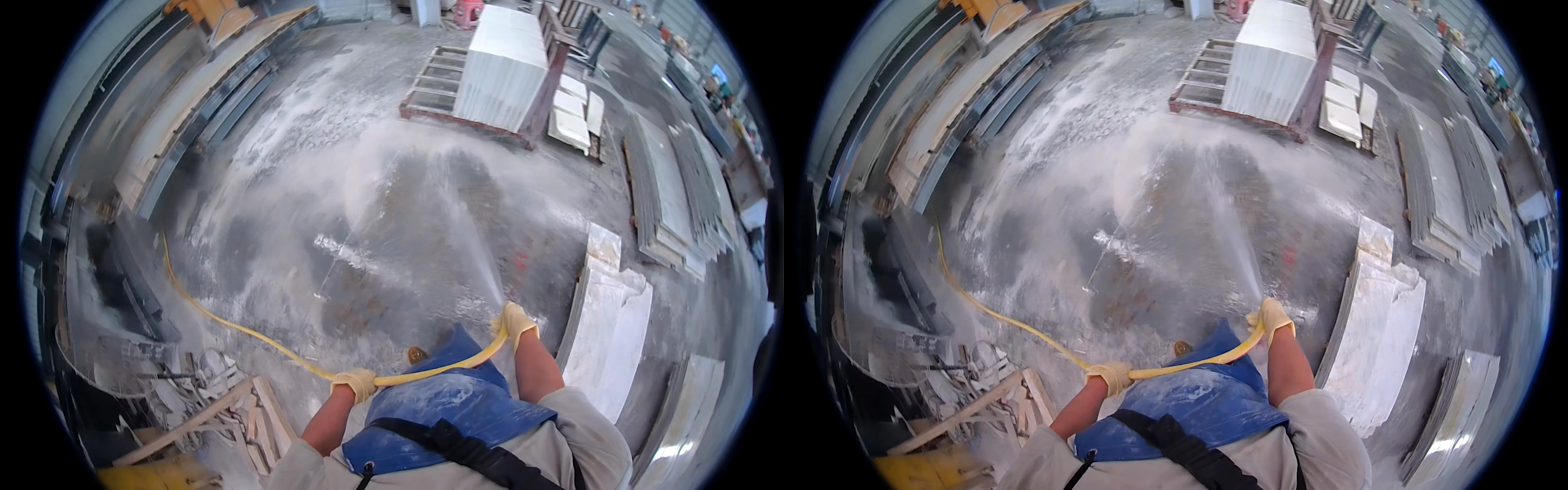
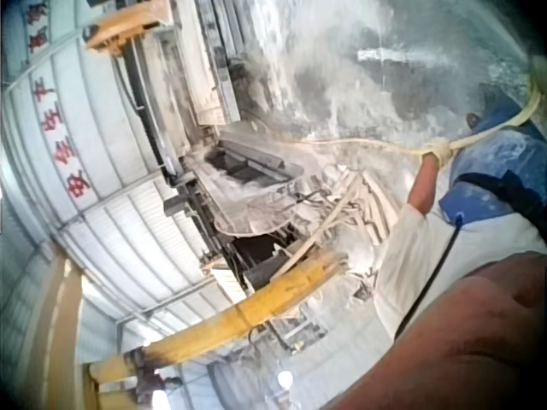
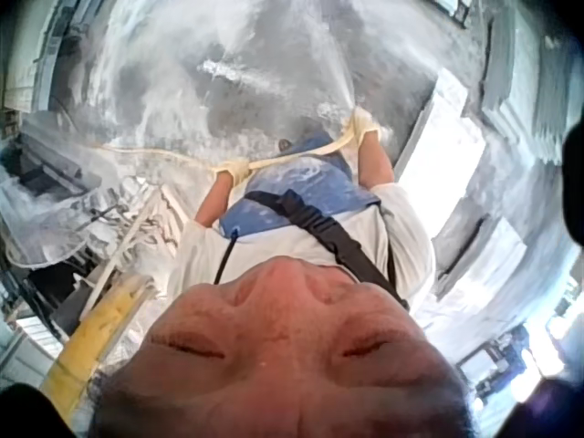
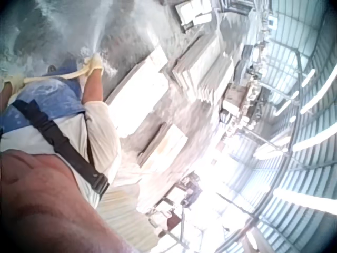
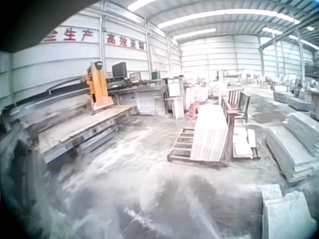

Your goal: The person picks up several large, flat, white stone slabs from a pile on the floor and moves them aside. Then, using a yellow hose, the person sprays water across the dusty concrete floor to clean it, moving the hose in sweeping motions to cover a wide area.

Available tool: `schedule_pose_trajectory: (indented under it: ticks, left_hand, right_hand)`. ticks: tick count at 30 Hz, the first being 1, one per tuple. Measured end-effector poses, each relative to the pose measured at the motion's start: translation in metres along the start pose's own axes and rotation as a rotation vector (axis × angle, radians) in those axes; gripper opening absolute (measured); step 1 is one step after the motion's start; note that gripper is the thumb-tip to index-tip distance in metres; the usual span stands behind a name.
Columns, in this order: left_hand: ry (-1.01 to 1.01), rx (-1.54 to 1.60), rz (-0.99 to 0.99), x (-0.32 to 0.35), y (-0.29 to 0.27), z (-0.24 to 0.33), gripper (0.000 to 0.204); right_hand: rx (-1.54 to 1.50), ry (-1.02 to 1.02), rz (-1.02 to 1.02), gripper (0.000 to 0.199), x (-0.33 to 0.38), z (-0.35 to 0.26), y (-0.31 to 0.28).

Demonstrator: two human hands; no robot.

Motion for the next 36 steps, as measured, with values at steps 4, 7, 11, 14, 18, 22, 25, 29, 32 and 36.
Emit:
schedule_pose_trajectory:
  ticks: [4, 7, 11, 14, 18, 22, 25, 29, 32, 36]
  left_hand:
    - [-0.059, 0.086, 0.039, -0.015, -0.017, -0.003, 0.036]
    - [-0.089, 0.195, 0.065, -0.036, -0.029, -0.014, 0.034]
    - [-0.198, 0.298, 0.018, -0.029, -0.080, 0.003, 0.030]
    - [-0.252, 0.283, 0.073, -0.037, -0.094, 0.008, 0.028]
    - [-0.285, 0.267, 0.143, -0.039, -0.107, 0.012, 0.026]
    - [-0.293, 0.275, 0.140, -0.045, -0.111, 0.012, 0.025]
    - [-0.307, 0.325, 0.131, -0.031, -0.136, 0.016, 0.023]
    - [-0.294, 0.374, 0.122, -0.033, -0.135, 0.007, 0.022]
    - [-0.295, 0.393, 0.172, -0.035, -0.126, -0.008, 0.023]
    - [-0.296, 0.429, 0.206, -0.024, -0.117, -0.015, 0.026]
  right_hand:
    - [0.080, 0.099, 0.016, 0.058, -0.039, -0.062, 0.041]
    - [0.250, -0.041, -0.118, 0.056, -0.085, -0.103, 0.064]
    - [0.256, 0.057, -0.111, 0.055, -0.106, -0.166, 0.121]
    - [0.355, 0.145, -0.080, 0.054, -0.127, -0.195, 0.143]
    - [0.413, 0.160, -0.114, 0.055, -0.176, -0.201, 0.135]
    - [0.389, 0.177, -0.102, 0.059, -0.184, -0.201, 0.136]
    - [0.403, 0.190, -0.077, 0.061, -0.189, -0.207, 0.144]
    - [0.439, 0.213, -0.094, 0.060, -0.184, -0.218, 0.170]
    - [0.479, 0.352, -0.132, 0.058, -0.219, -0.218, 0.181]
    - [0.593, 0.325, -0.148, 0.053, -0.200, -0.227, 0.226]
Point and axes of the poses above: each hand's wrist, its own x-axis away from the middle knuckle, its own y-axis out of the palm, z = x × y, the point moved 3 cm from there along -x, towards the middle knuckle, and after that the axes turned 15 degrees about -z, right-handed, at the moved point
